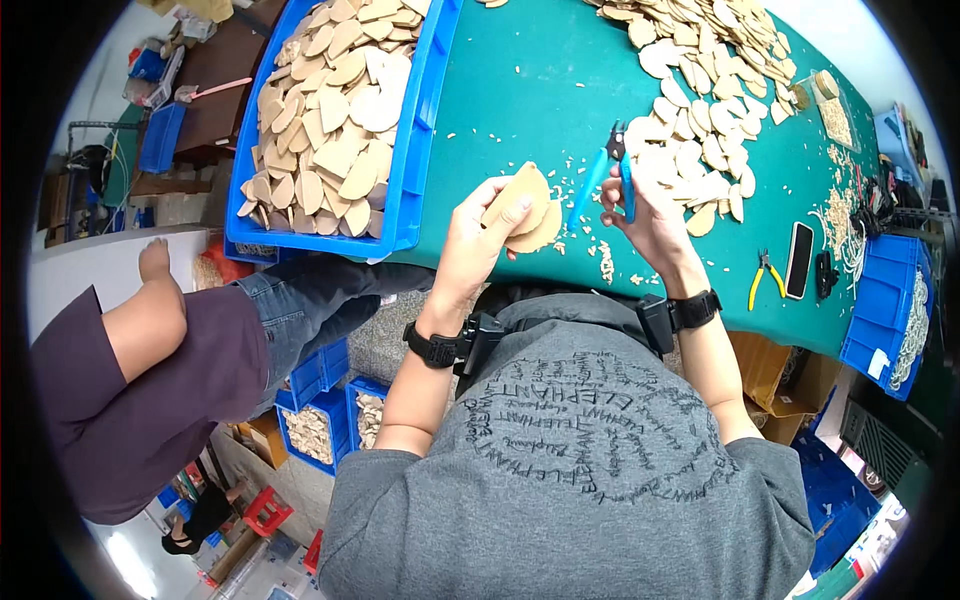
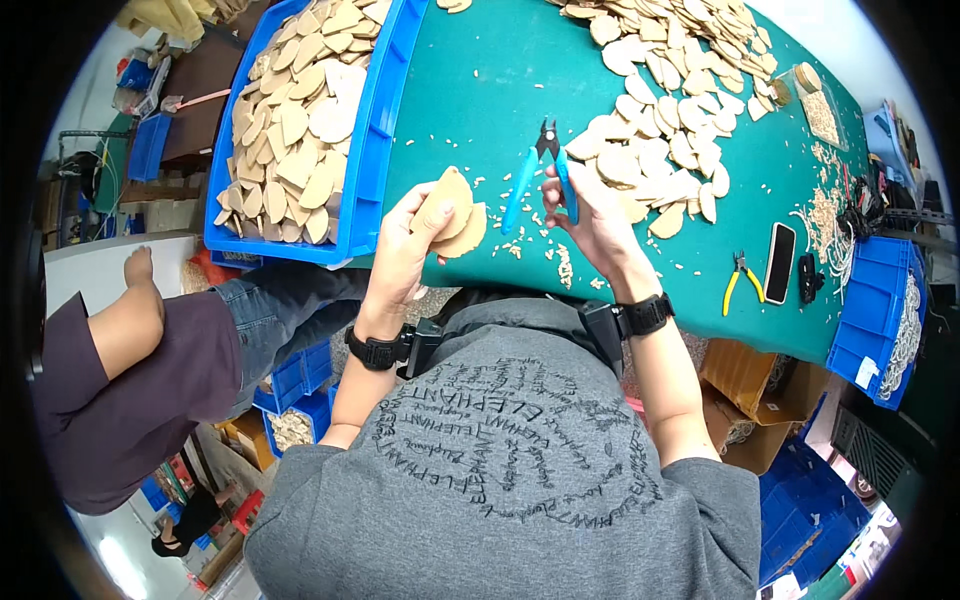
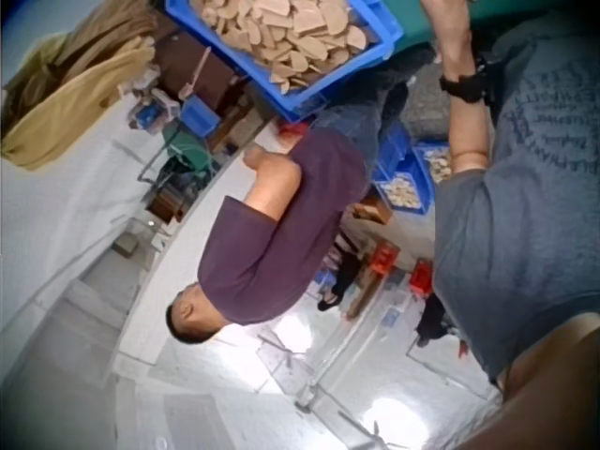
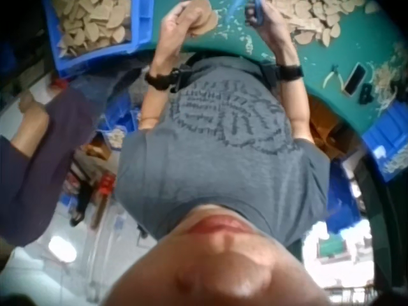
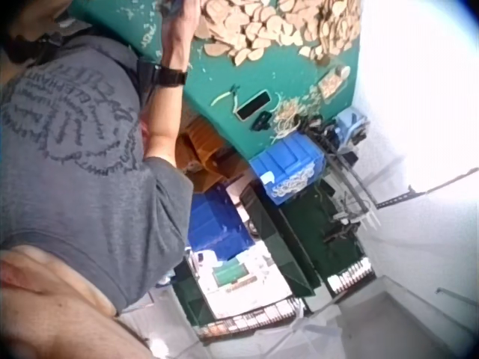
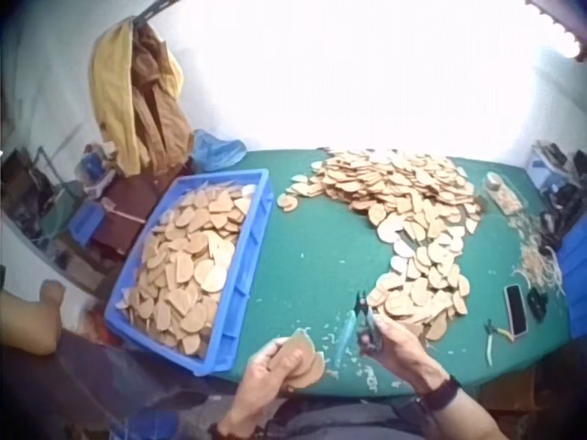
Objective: The person uses a utility knife to trim the edges of small, light-colored wooden pieces. They pick up each piece from a blue bin, carefully shave off excess material, and place the finished pieces back into the bin. The process is repetitive and focused on refining the shape of the wooden items.
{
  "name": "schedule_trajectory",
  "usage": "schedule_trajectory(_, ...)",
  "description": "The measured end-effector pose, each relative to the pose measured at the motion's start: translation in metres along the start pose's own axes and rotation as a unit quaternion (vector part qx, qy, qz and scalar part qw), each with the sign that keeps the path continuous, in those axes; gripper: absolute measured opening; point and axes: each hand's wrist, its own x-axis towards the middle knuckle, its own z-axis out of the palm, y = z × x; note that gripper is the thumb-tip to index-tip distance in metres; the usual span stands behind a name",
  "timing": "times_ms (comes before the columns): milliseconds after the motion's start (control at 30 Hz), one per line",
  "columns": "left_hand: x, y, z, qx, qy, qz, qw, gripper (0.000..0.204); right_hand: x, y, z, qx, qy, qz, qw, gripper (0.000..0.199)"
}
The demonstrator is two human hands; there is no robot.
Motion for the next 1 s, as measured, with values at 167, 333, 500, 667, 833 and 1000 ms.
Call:
schedule_trajectory(167,0.000,0.023,-0.004,-0.109,-0.088,-0.065,0.988,0.030,-0.016,0.004,-0.004,0.129,-0.072,0.004,0.989,0.036)
schedule_trajectory(333,0.001,0.027,-0.009,-0.126,-0.130,-0.067,0.981,0.031,-0.039,-0.006,0.009,0.167,-0.227,0.004,0.960,0.052)
schedule_trajectory(500,0.000,0.038,-0.004,-0.075,-0.131,-0.044,0.988,0.028,-0.054,-0.012,0.022,0.021,-0.178,0.041,0.983,0.023)
schedule_trajectory(667,-0.005,0.049,0.002,0.062,-0.108,0.008,0.992,0.030,-0.060,-0.010,0.039,-0.207,-0.103,-0.031,0.973,0.041)
schedule_trajectory(833,-0.007,0.047,0.004,0.111,-0.093,0.039,0.989,0.030,-0.068,-0.022,0.055,-0.250,-0.098,-0.044,0.962,0.049)
schedule_trajectory(1000,-0.002,0.042,0.004,0.143,-0.089,0.076,0.983,0.030,-0.065,-0.023,0.051,-0.267,-0.101,-0.036,0.958,0.047)
